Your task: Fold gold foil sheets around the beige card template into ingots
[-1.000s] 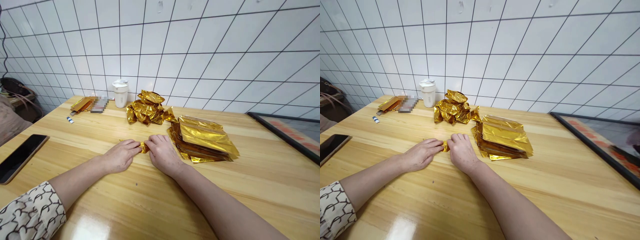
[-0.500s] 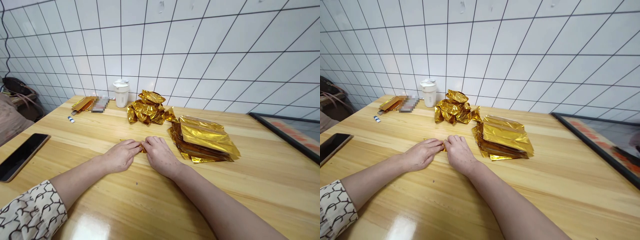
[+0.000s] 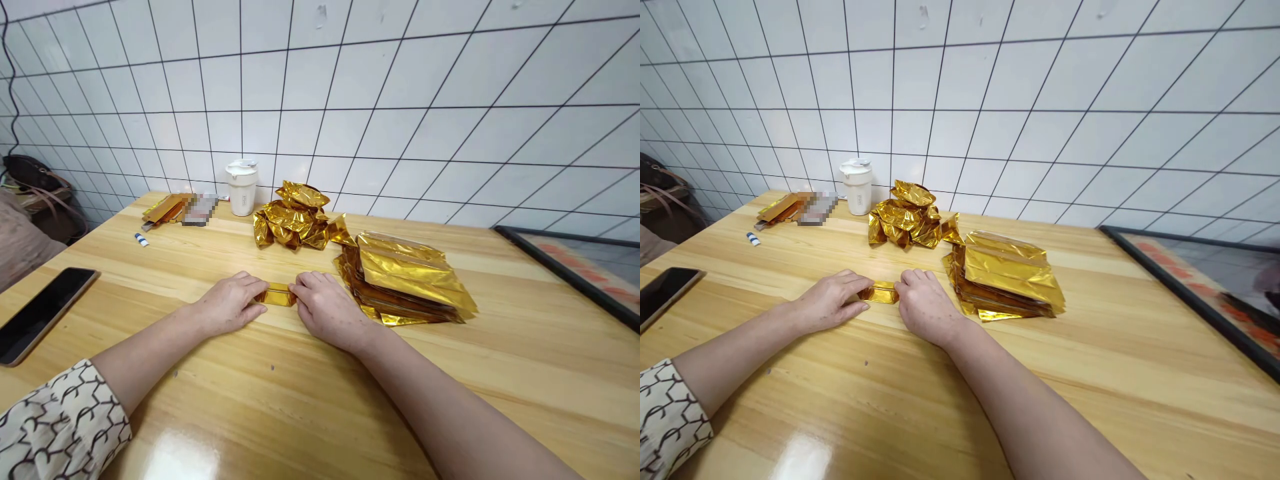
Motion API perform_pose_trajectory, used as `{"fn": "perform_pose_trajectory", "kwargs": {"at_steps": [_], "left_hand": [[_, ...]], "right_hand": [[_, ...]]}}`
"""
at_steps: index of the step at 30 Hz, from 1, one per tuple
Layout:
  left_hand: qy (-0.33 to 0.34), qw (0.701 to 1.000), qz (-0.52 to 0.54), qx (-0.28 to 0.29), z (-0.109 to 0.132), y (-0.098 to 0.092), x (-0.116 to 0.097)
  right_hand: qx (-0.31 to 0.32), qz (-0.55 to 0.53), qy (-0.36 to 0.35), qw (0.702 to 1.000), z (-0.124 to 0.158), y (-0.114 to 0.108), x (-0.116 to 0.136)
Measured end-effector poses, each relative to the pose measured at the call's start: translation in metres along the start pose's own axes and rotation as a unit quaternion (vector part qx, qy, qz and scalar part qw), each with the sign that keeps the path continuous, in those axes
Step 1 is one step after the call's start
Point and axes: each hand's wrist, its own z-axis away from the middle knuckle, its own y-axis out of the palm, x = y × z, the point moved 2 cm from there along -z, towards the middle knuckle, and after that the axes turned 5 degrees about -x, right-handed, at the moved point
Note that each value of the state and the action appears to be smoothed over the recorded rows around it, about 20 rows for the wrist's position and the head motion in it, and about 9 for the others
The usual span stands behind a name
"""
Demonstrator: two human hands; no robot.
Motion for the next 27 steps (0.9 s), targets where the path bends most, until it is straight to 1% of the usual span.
{"fn": "perform_pose_trajectory", "kwargs": {"at_steps": [3, 8, 13, 22, 27], "left_hand": [[0.003, 1.000, 0.000, -0.003, 0.0011, -0.0004, 0.0057], [0.030, 0.999, -0.021, -0.009, 0.0019, 0.0005, 0.0102], [0.049, 0.997, -0.060, -0.013, 0.0025, 0.0033, 0.0096], [0.095, 0.988, -0.117, -0.040, 0.0042, 0.0048, 0.0059], [0.095, 0.985, -0.129, -0.064, 0.0035, 0.0067, 0.0071]], "right_hand": [[-0.001, -0.018, -0.010, 1.000, 0.0011, -0.0025, -0.0038], [-0.002, -0.050, -0.028, 0.998, 0.0019, -0.0052, -0.0075], [-0.006, -0.039, -0.029, 0.999, 0.0021, -0.0040, -0.0080], [-0.033, -0.002, -0.052, 0.998, 0.0024, -0.0009, -0.0046], [-0.049, 0.007, -0.069, 0.996, 0.0028, 0.0016, -0.0049]]}}
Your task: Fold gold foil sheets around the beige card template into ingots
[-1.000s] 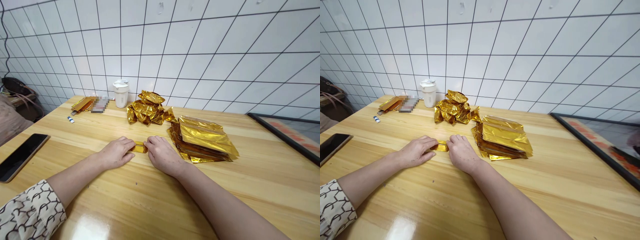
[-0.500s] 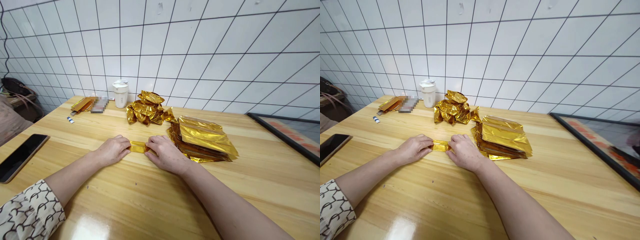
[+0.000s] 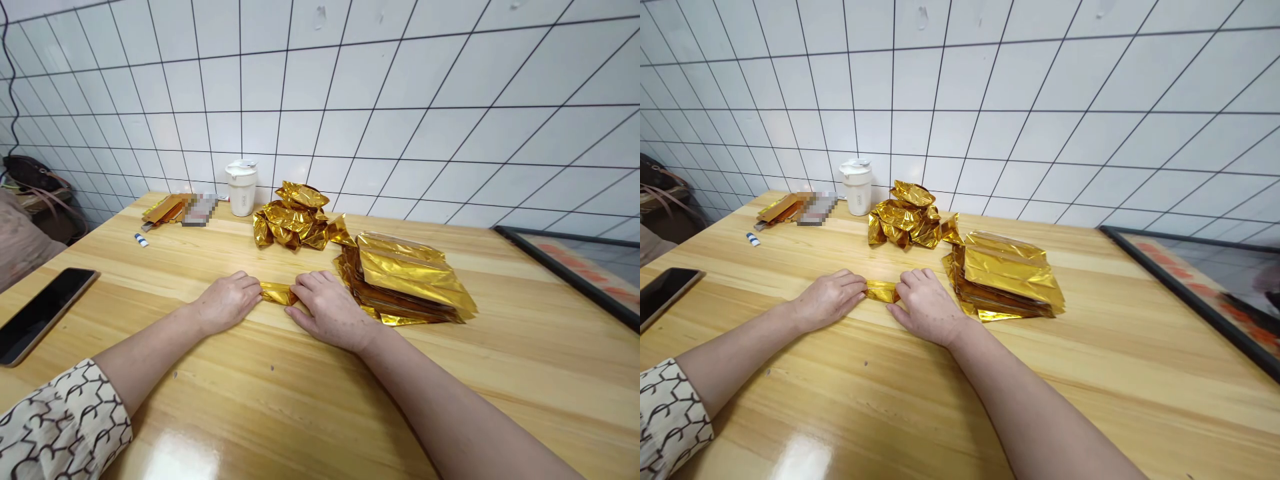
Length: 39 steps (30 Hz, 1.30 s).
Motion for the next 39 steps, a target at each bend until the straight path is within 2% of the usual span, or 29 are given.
{"fn": "perform_pose_trajectory", "kwargs": {"at_steps": [7, 14, 18, 22, 26, 28, 30, 33, 35, 39], "left_hand": [[-0.021, 0.999, 0.016, -0.039, 0.001, 0.006, 0.003], [-0.057, 0.996, 0.064, -0.026, 0.001, 0.003, 0.003], [-0.100, 0.988, 0.114, -0.043, 0.001, 0.005, 0.007], [-0.187, 0.963, 0.182, -0.068, -0.002, 0.012, 0.018], [-0.308, 0.907, 0.276, -0.073, -0.005, 0.021, 0.028], [-0.345, 0.880, 0.315, -0.079, -0.006, 0.023, 0.030], [-0.365, 0.870, 0.322, -0.078, -0.007, 0.022, 0.030], [-0.377, 0.881, 0.279, -0.055, -0.008, 0.020, 0.031], [-0.368, 0.901, 0.226, -0.045, -0.008, 0.018, 0.031], [-0.267, 0.955, 0.103, -0.076, -0.008, 0.015, 0.026]], "right_hand": [[-0.035, 0.016, -0.011, 0.999, 0.000, 0.005, -0.001], [-0.055, 0.058, -0.031, 0.996, -0.001, 0.009, 0.000], [-0.064, 0.052, -0.015, 0.996, -0.001, 0.011, -0.002], [-0.052, -0.007, 0.062, 0.997, -0.004, 0.011, -0.006], [-0.018, -0.064, 0.180, 0.981, -0.012, 0.011, -0.011], [-0.005, -0.065, 0.218, 0.974, -0.015, 0.011, -0.012], [0.002, -0.060, 0.245, 0.968, -0.016, 0.011, -0.013], [0.007, -0.048, 0.278, 0.959, -0.017, 0.011, -0.014], [0.010, -0.045, 0.293, 0.955, -0.016, 0.011, -0.015], [0.014, -0.046, 0.308, 0.950, -0.017, 0.013, -0.017]]}}
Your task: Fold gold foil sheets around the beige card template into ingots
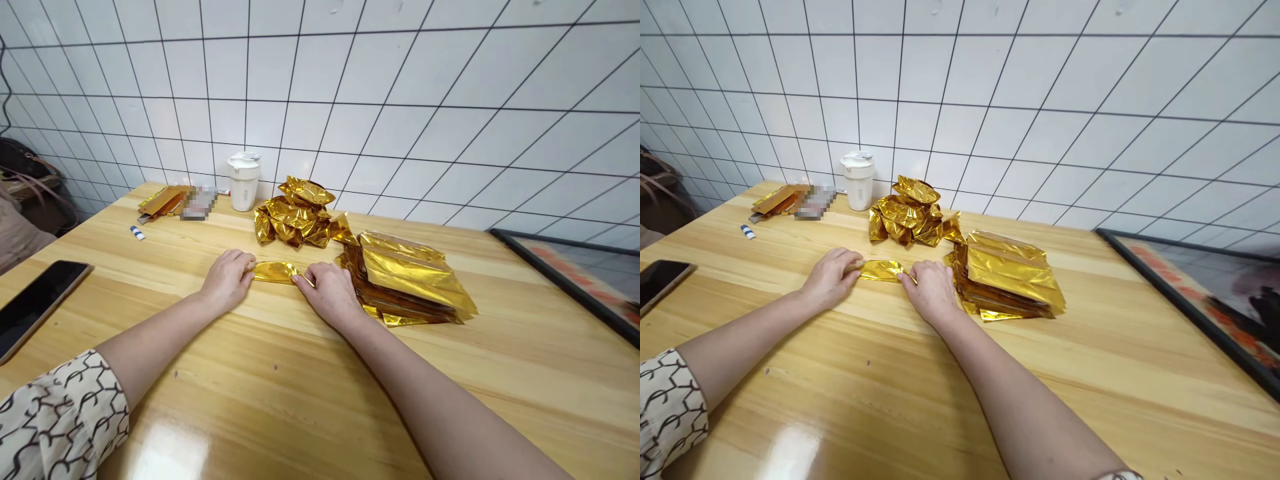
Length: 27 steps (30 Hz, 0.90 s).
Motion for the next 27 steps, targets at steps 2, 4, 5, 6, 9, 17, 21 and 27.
{"fn": "perform_pose_trajectory", "kwargs": {"at_steps": [2, 4, 5, 6, 9, 17, 21, 27], "left_hand": [[0.081, 0.996, -0.020, -0.012, 0.004, 0.001, -0.006], [0.151, 0.988, -0.020, 0.003, 0.009, 0.003, -0.014], [0.177, 0.984, -0.018, 0.020, 0.012, 0.004, -0.018], [0.195, 0.980, -0.017, 0.041, 0.014, 0.006, -0.022], [0.202, 0.973, -0.023, 0.110, 0.019, 0.011, -0.028], [0.155, 0.967, -0.023, 0.199, 0.020, 0.011, -0.027], [0.159, 0.967, -0.017, 0.197, 0.020, 0.009, -0.029], [0.176, 0.967, 0.013, 0.184, 0.018, 0.008, -0.032]], "right_hand": [[-0.003, 0.005, 0.003, 1.000, 0.000, 0.001, 0.000], [-0.008, 0.012, 0.003, 1.000, 0.000, 0.001, 0.000], [-0.010, 0.014, 0.002, 1.000, 0.000, 0.002, 0.000], [-0.012, 0.015, 0.001, 1.000, 0.000, 0.002, 0.001], [-0.008, 0.018, 0.004, 1.000, 0.000, 0.002, 0.001], [-0.055, 0.032, -0.042, 0.997, 0.006, 0.000, 0.001], [-0.055, 0.020, -0.133, 0.989, 0.014, 0.003, 0.010], [0.082, -0.046, -0.213, 0.972, 0.024, 0.013, 0.023]]}}
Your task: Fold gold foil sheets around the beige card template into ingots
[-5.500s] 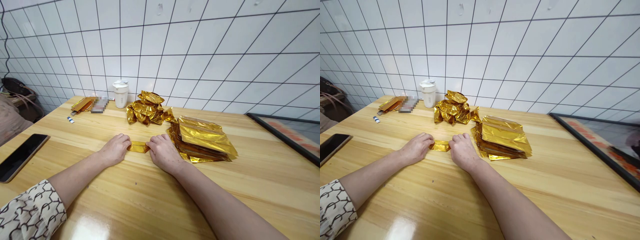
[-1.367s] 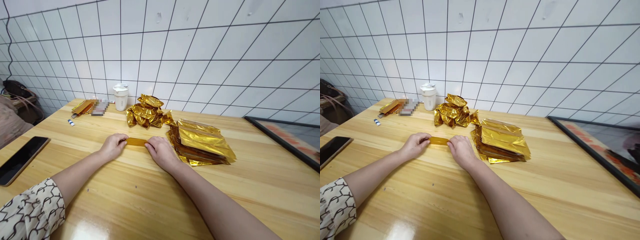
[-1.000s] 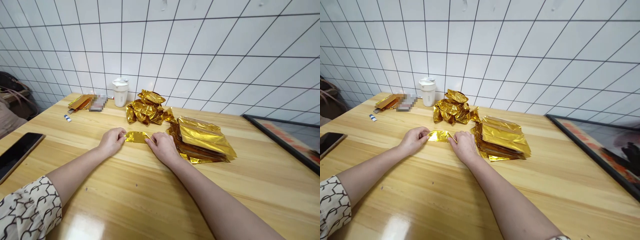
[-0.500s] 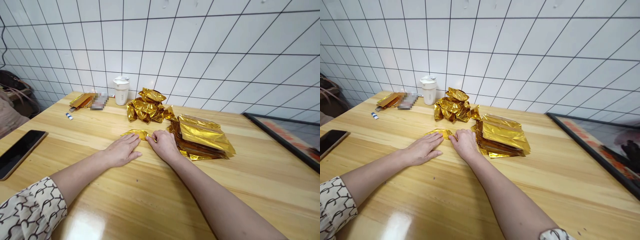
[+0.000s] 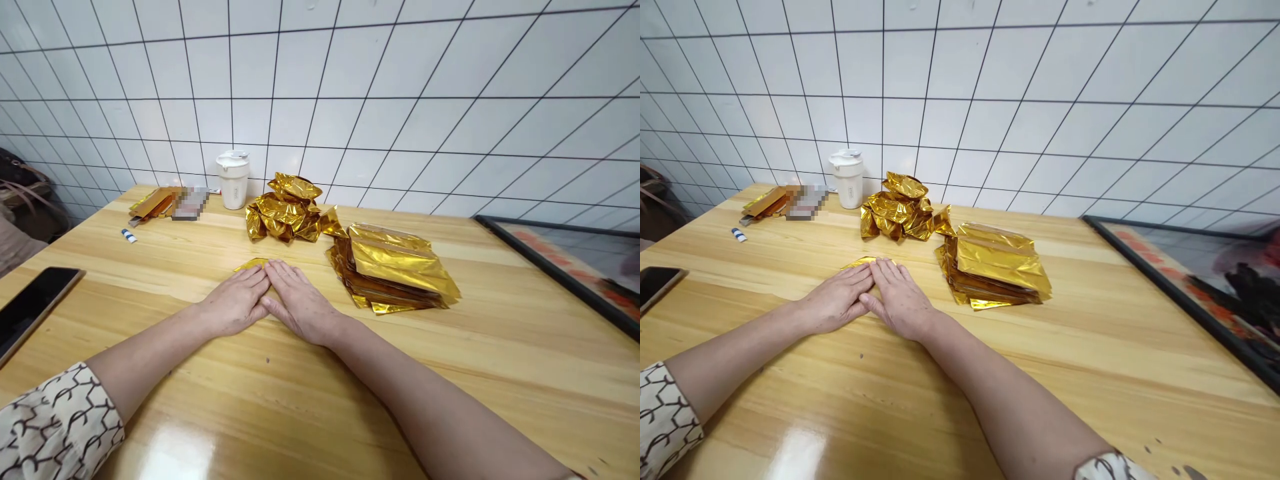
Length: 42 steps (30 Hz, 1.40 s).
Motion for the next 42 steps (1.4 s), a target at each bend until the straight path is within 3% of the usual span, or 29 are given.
{"fn": "perform_pose_trajectory", "kwargs": {"at_steps": [7, 13, 20, 25, 33, 42], "left_hand": [[-0.018, 1.000, -0.017, 0.005, 0.004, 0.002, 0.004], [-0.024, 0.998, 0.050, -0.008, 0.001, -0.005, 0.005], [-0.036, 0.996, 0.034, 0.071, -0.017, 0.004, -0.012], [-0.063, 0.996, 0.002, 0.068, -0.026, 0.010, -0.009], [-0.043, 0.996, -0.040, 0.065, -0.009, 0.009, 0.018], [-0.047, 0.994, -0.060, 0.079, 0.010, -0.002, 0.025]], "right_hand": [[0.027, 0.021, 0.044, 0.998, 0.003, 0.003, -0.005], [0.035, 0.028, 0.047, 0.998, 0.004, 0.003, -0.004], [0.016, 0.005, 0.020, 1.000, 0.004, 0.013, -0.014], [0.025, 0.011, 0.040, 0.999, 0.002, 0.010, -0.010], [0.034, 0.033, 0.038, 0.998, 0.003, 0.005, -0.007], [0.038, 0.037, 0.043, 0.998, 0.003, 0.000, -0.005]]}}
